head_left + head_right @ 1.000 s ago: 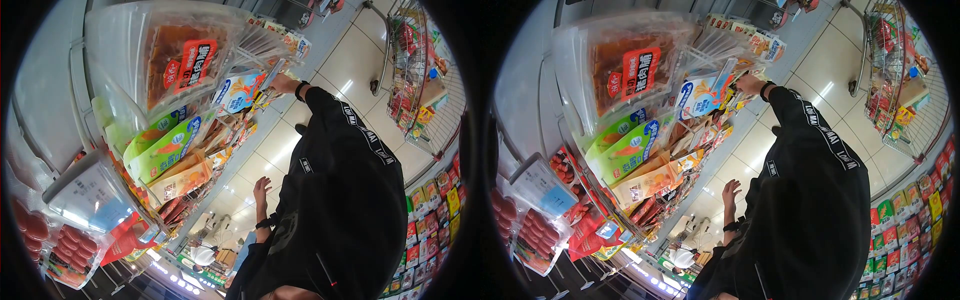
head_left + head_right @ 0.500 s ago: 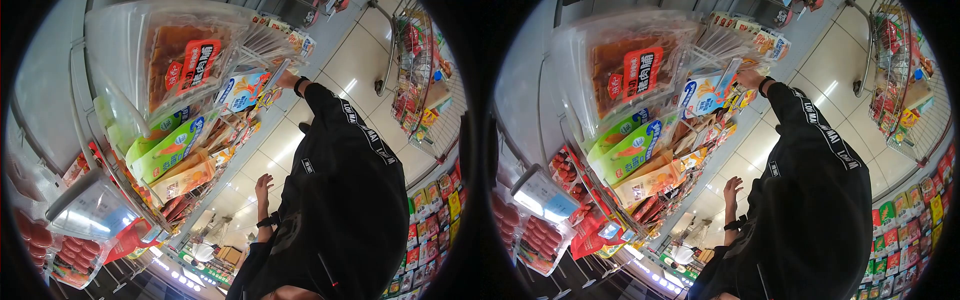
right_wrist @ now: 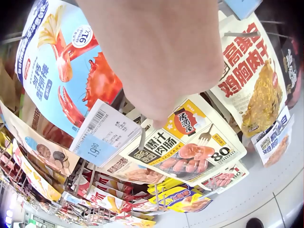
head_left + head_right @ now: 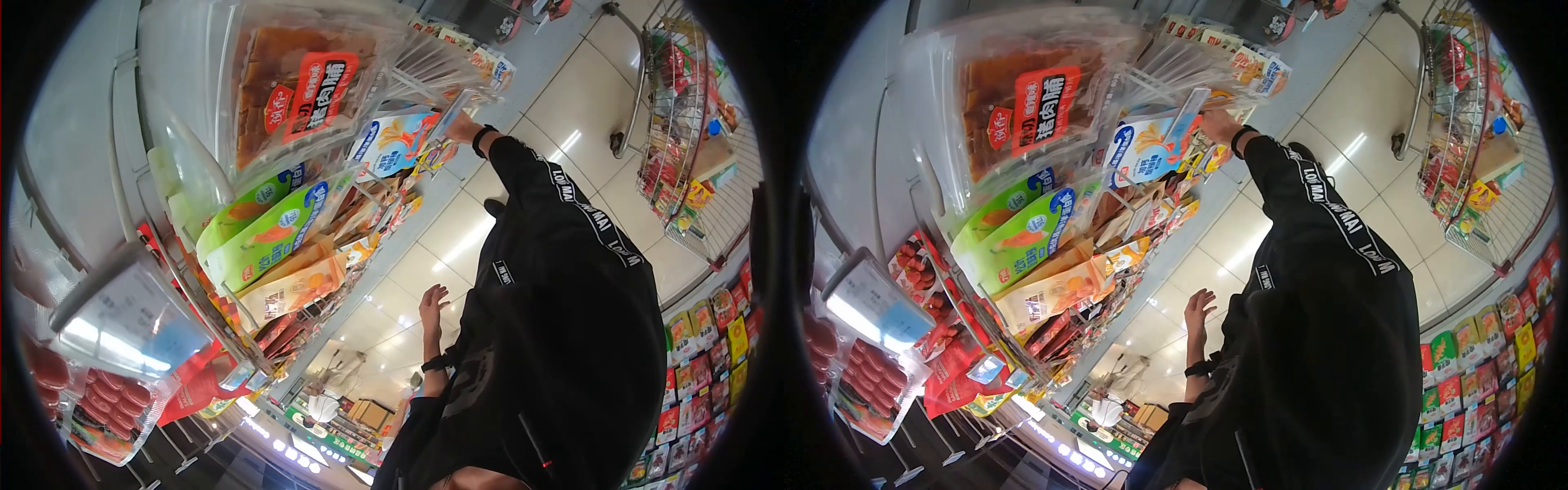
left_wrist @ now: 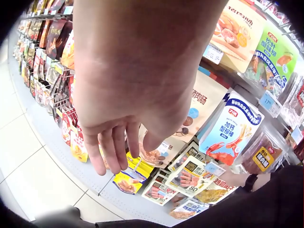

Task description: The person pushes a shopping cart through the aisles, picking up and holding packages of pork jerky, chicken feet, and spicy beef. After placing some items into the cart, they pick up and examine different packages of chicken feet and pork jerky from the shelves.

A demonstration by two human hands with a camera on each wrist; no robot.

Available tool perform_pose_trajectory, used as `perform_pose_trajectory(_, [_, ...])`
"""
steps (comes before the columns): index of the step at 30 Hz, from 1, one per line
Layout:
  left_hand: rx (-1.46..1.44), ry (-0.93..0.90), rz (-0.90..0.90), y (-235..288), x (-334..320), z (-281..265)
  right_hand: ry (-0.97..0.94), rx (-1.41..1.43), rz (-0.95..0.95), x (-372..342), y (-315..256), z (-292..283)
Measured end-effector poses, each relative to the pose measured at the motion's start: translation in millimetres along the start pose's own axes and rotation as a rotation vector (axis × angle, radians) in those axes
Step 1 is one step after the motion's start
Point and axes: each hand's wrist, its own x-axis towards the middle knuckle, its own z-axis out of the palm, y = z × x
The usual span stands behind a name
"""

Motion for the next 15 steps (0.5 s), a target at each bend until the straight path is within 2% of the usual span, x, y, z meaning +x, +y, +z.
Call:
perform_pose_trajectory(2, [-0.005, -0.029, -0.003, 2, -1, 6, -0.114, -0.343, 0.081, 2, 24, 35])
perform_pose_trajectory(3, [0.003, -0.041, 0.002, 0, 3, 6, -0.033, -0.295, 0.138, -8, 22, 29])
perform_pose_trajectory(4, [0.013, -0.061, 0.005, -3, 7, 7, -0.029, -0.319, 0.163, -21, 25, 29])
perform_pose_trajectory(6, [0.04, -0.114, 0.034, -3, 18, 11, 0.619, -0.273, 0.229, -54, 42, 37])
perform_pose_trajectory(8, [0.075, -0.185, 0.077, 0, 30, 18, 0.315, -0.001, 0.528, -104, 66, 39])
perform_pose_trajectory(10, [0.121, -0.274, 0.121, 4, 44, 26, 0.18, 0.116, 0.572, -176, 84, 26])
perform_pose_trajectory(12, [0.137, -0.32, 0.142, 10, 57, 38, 0.05, 0.104, 0.582, -247, 109, 17])
perform_pose_trajectory(15, [0.176, -0.414, 0.18, 17, 85, 52, 0.048, 0.042, 0.683, -356, 108, -10])
